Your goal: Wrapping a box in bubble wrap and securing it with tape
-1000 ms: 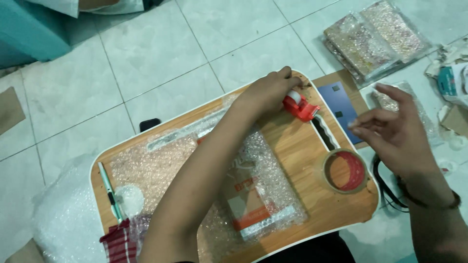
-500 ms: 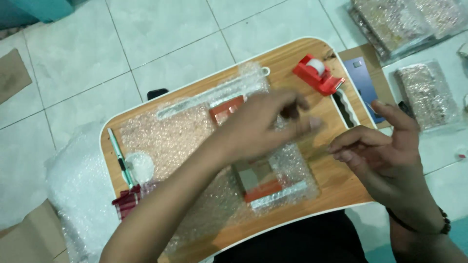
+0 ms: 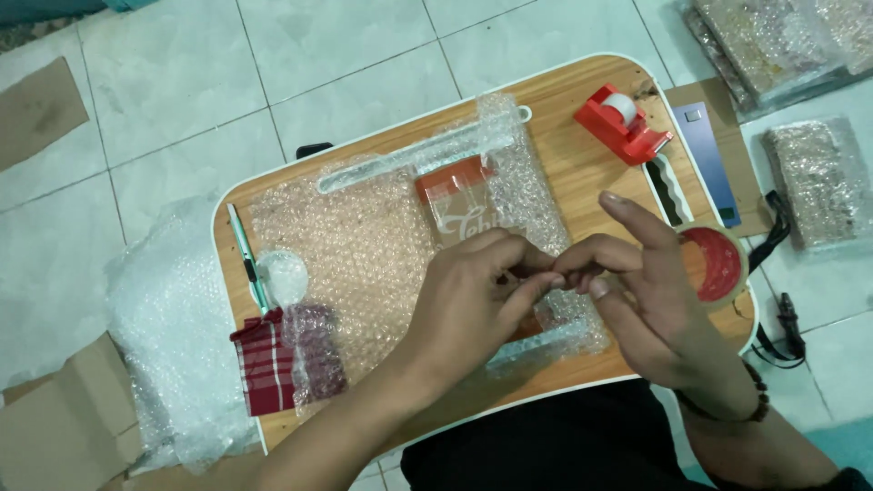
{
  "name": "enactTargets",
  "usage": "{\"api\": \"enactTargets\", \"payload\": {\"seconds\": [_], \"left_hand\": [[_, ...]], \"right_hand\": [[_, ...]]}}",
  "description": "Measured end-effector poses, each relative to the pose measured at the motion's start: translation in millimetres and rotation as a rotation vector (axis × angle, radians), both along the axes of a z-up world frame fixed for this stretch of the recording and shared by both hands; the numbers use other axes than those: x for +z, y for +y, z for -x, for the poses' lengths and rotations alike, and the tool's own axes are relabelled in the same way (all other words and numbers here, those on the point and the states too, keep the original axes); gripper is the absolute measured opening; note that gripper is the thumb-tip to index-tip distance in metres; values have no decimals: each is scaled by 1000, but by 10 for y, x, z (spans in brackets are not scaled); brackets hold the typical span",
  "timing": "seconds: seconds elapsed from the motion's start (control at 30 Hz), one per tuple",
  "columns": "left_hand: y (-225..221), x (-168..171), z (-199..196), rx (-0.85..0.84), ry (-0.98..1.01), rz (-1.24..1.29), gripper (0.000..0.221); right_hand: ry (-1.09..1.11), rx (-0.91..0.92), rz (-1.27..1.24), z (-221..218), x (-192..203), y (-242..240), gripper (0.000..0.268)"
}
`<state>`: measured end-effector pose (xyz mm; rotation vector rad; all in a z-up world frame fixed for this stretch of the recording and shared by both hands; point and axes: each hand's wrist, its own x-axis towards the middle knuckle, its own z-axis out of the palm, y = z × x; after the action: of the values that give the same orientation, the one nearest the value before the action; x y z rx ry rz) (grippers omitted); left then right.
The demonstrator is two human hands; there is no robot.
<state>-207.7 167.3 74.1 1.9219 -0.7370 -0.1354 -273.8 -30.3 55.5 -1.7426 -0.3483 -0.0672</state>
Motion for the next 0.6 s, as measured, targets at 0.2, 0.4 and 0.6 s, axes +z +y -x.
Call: {"api": "enactTargets", "payload": {"seconds": [0.2, 0.4, 0.6], "left_hand": [[25, 40, 227, 94, -142, 5, 8], [157, -67, 355, 309, 216, 74, 7], [90, -502, 431, 385, 743, 226, 15]], "right_hand": [[170, -80, -75, -66, 4, 32, 69], [193, -151, 427, -146, -280, -127, 76], [-59, -46, 627, -181, -626, -114, 77]]}}
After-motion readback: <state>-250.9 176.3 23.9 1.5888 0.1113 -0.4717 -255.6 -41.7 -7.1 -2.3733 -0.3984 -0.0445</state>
